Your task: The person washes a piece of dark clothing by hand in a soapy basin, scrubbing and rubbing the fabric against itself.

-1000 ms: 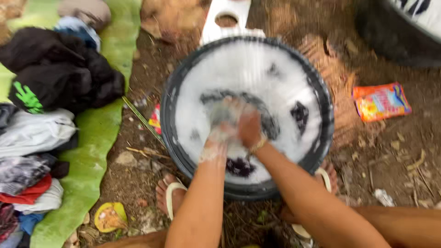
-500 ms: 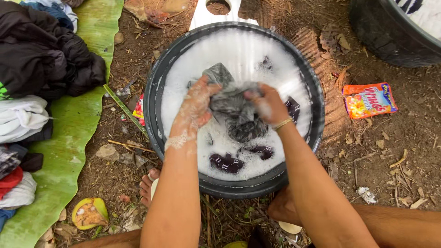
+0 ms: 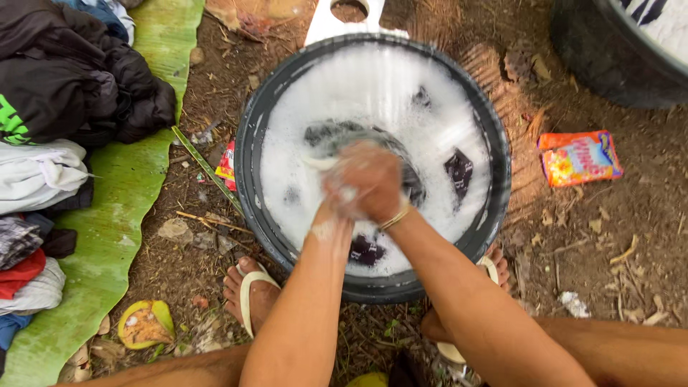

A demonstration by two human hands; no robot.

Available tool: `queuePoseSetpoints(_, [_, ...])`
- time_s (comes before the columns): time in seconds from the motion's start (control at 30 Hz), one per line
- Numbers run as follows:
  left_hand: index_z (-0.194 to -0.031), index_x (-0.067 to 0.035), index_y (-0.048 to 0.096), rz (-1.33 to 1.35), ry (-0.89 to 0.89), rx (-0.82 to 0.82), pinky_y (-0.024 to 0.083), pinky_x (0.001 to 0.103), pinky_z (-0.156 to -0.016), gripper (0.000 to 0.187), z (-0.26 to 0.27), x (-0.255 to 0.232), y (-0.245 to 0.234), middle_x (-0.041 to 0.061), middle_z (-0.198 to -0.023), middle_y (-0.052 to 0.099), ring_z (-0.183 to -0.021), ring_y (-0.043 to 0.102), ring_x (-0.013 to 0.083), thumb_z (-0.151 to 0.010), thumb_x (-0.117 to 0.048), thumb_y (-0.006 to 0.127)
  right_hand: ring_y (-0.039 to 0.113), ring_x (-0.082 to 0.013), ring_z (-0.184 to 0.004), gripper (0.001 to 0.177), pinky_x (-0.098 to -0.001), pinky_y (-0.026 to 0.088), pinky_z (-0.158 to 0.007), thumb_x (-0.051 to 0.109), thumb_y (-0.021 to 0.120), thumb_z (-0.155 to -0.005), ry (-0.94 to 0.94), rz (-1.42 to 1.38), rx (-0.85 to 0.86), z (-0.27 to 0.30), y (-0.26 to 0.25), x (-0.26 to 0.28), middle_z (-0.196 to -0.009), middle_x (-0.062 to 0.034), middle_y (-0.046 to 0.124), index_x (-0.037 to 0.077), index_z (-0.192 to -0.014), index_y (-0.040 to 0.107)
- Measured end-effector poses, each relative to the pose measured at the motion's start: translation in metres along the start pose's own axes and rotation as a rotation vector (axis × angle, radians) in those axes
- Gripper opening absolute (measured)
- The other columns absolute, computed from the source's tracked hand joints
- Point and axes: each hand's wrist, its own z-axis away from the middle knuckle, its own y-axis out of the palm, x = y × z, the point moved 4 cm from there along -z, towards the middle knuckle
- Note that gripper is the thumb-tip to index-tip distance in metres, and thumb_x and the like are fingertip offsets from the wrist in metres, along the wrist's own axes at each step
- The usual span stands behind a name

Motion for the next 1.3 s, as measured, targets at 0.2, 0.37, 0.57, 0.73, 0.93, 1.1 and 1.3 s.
queuePoseSetpoints(0.2, [-0.137, -0.009, 0.038, -0.273, -0.064, -0.06, 0.043, 0.043, -0.094, 0.042, 0.012, -0.015, 0.04, 0.015, -0.125, 0.046, -0.103, 0.049, 0.0245, -0.107, -0.024, 0.064, 0.068, -0.0199, -0.06, 0.034, -0.0352, 0.059, -0.061, 0.031, 0.059, -0.105, 0.583, -0.153, -0.06, 0.026, -0.001, -0.035, -0.07, -0.0075, 0.069, 0.012, -0.078, 0.068])
queuePoseSetpoints(0.37, [-0.147, -0.017, 0.023, -0.348, -0.003, 0.027, 0.042, 0.044, -0.095, 0.063, 0.026, -0.067, 0.069, 0.014, -0.141, 0.04, -0.108, 0.049, 0.0219, -0.102, -0.025, 0.066, 0.06, -0.0271, -0.078, 0.034, -0.0403, 0.053, -0.076, 0.027, 0.054, -0.107, 0.623, -0.14, 0.028, 0.016, -0.009, -0.029, -0.085, -0.0148, 0.063, 0.001, -0.087, 0.063])
queuePoseSetpoints(0.57, [-0.159, -0.026, 0.006, -0.427, 0.137, 0.268, 0.04, 0.044, -0.096, 0.089, 0.052, -0.113, 0.095, 0.012, -0.16, 0.034, -0.114, 0.049, 0.0187, -0.096, -0.027, 0.07, 0.06, -0.027, -0.095, 0.044, -0.0402, 0.056, -0.091, 0.044, 0.054, -0.104, 1.123, -0.513, 0.077, 0.05, -0.028, -0.128, -0.099, -0.0129, 0.063, 0.003, -0.116, 0.063])
queuePoseSetpoints(0.73, [-0.163, -0.032, -0.006, -0.707, 0.132, 0.252, 0.041, 0.055, -0.109, 0.106, 0.069, -0.119, 0.119, 0.014, -0.165, 0.026, -0.128, 0.048, 0.0197, -0.092, -0.022, 0.071, 0.052, -0.0313, -0.121, 0.07, -0.0406, 0.047, -0.098, 0.038, 0.077, -0.093, 0.84, -0.226, 0.46, 0.125, 0.018, -0.131, -0.139, -0.0213, 0.052, -0.001, -0.144, 0.046])
queuePoseSetpoints(0.93, [-0.158, -0.014, 0.035, -0.197, 0.352, 0.444, 0.04, 0.058, -0.118, 0.069, 0.071, -0.176, 0.11, 0.013, -0.147, 0.049, -0.133, 0.054, 0.0333, -0.1, -0.027, 0.07, 0.056, -0.0307, -0.129, 0.033, -0.0348, 0.043, -0.108, 0.022, 0.06, -0.094, 1.055, -0.516, 0.168, 0.097, -0.004, -0.117, -0.136, -0.019, 0.062, 0.003, -0.118, 0.072])
queuePoseSetpoints(1.1, [-0.145, -0.01, 0.04, -0.219, -0.068, -0.183, 0.04, 0.058, -0.111, 0.071, 0.045, -0.105, 0.053, 0.017, -0.141, 0.054, -0.131, 0.051, 0.0366, -0.093, -0.057, 0.051, 0.045, -0.0233, -0.144, 0.019, -0.0344, 0.035, -0.124, 0.019, 0.062, -0.088, 0.564, -0.655, -0.057, -0.008, -0.06, -0.03, -0.153, -0.0131, 0.052, 0.006, -0.094, 0.075])
queuePoseSetpoints(1.3, [-0.148, -0.01, 0.044, -0.189, -0.001, 0.055, 0.039, 0.055, -0.116, 0.067, 0.042, -0.038, 0.037, 0.022, -0.145, 0.047, -0.137, 0.043, 0.0384, -0.095, -0.046, 0.061, 0.068, -0.021, -0.104, 0.026, -0.0368, 0.057, -0.091, 0.033, 0.063, -0.085, 0.13, -0.23, -0.012, -0.004, -0.012, 0.004, -0.114, -0.01, 0.073, 0.01, -0.074, 0.061])
